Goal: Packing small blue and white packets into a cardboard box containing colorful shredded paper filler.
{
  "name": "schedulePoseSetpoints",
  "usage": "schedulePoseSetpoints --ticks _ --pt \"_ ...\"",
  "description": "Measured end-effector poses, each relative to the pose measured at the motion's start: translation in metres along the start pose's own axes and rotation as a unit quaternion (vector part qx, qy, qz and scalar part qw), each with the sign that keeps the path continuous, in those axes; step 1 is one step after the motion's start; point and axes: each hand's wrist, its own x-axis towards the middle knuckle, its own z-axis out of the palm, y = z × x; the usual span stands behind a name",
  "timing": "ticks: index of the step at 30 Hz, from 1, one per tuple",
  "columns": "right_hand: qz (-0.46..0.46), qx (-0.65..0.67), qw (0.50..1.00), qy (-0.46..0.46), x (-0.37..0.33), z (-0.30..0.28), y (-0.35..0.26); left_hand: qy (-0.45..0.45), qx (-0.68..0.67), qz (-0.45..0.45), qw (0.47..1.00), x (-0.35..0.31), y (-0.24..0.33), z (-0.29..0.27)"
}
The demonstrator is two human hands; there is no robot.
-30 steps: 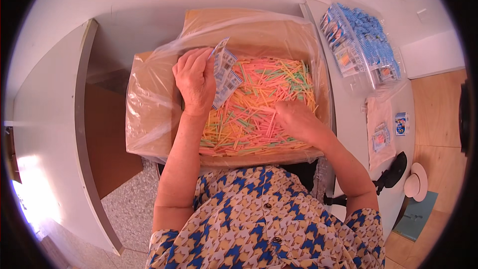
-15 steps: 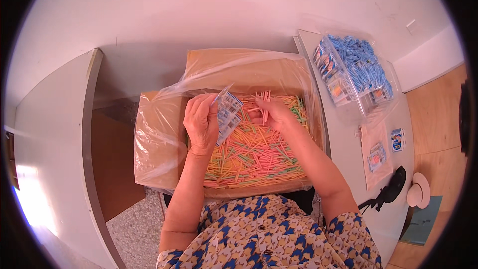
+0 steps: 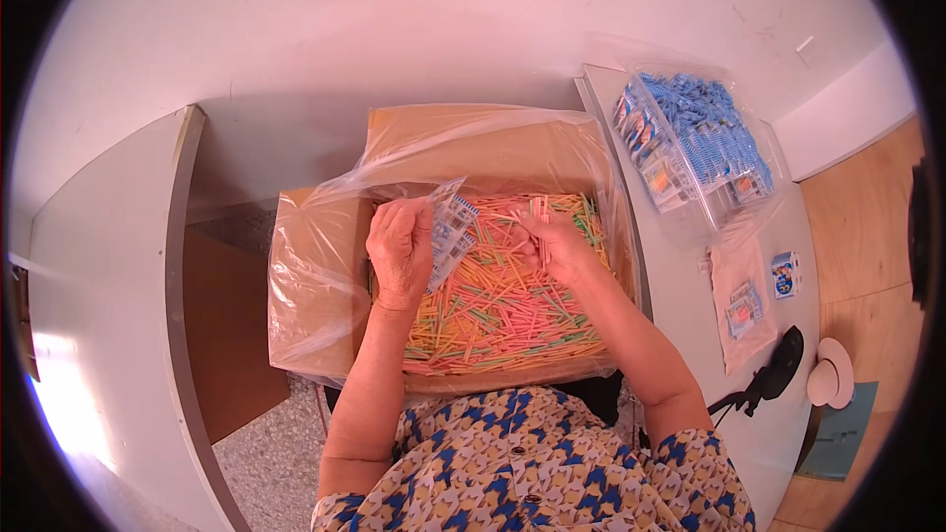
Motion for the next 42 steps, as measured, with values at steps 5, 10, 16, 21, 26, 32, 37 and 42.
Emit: schedulePoseSetpoints --ticks 5,10,16,21,26,32,37,42 --pt "-0.004 0.037 0.998 -0.043 -0.019 -0.014 0.001 -0.019 0.214 0.064 0.975 0.003 0.005 -0.002" --pt "-0.050 0.051 0.993 -0.099 -0.046 0.003 0.001 -0.064 0.082 0.010 0.995 -0.009 0.035 0.004" --pt "-0.409 -0.268 0.864 -0.123 -0.042 0.019 0.010 -0.195 -0.472 -0.484 0.711 -0.022 0.079 0.048" --pt "-0.331 -0.442 0.830 -0.082 -0.066 0.024 -0.013 -0.064 -0.581 -0.532 0.613 -0.031 0.098 0.066" --pt "-0.312 -0.461 0.828 -0.066 -0.082 0.021 -0.017 -0.078 -0.611 -0.515 0.596 -0.037 0.090 0.079" --pt "-0.314 -0.467 0.825 -0.039 -0.095 0.013 -0.024 0.041 -0.550 -0.468 0.691 -0.028 0.120 0.088" --pt "-0.306 -0.488 0.818 0.007 -0.109 0.008 -0.031 -0.010 -0.598 -0.498 0.628 -0.046 0.068 0.079" --pt "-0.447 -0.232 0.862 0.059 -0.078 0.018 0.013 -0.171 -0.534 -0.537 0.630 -0.058 0.098 0.055"
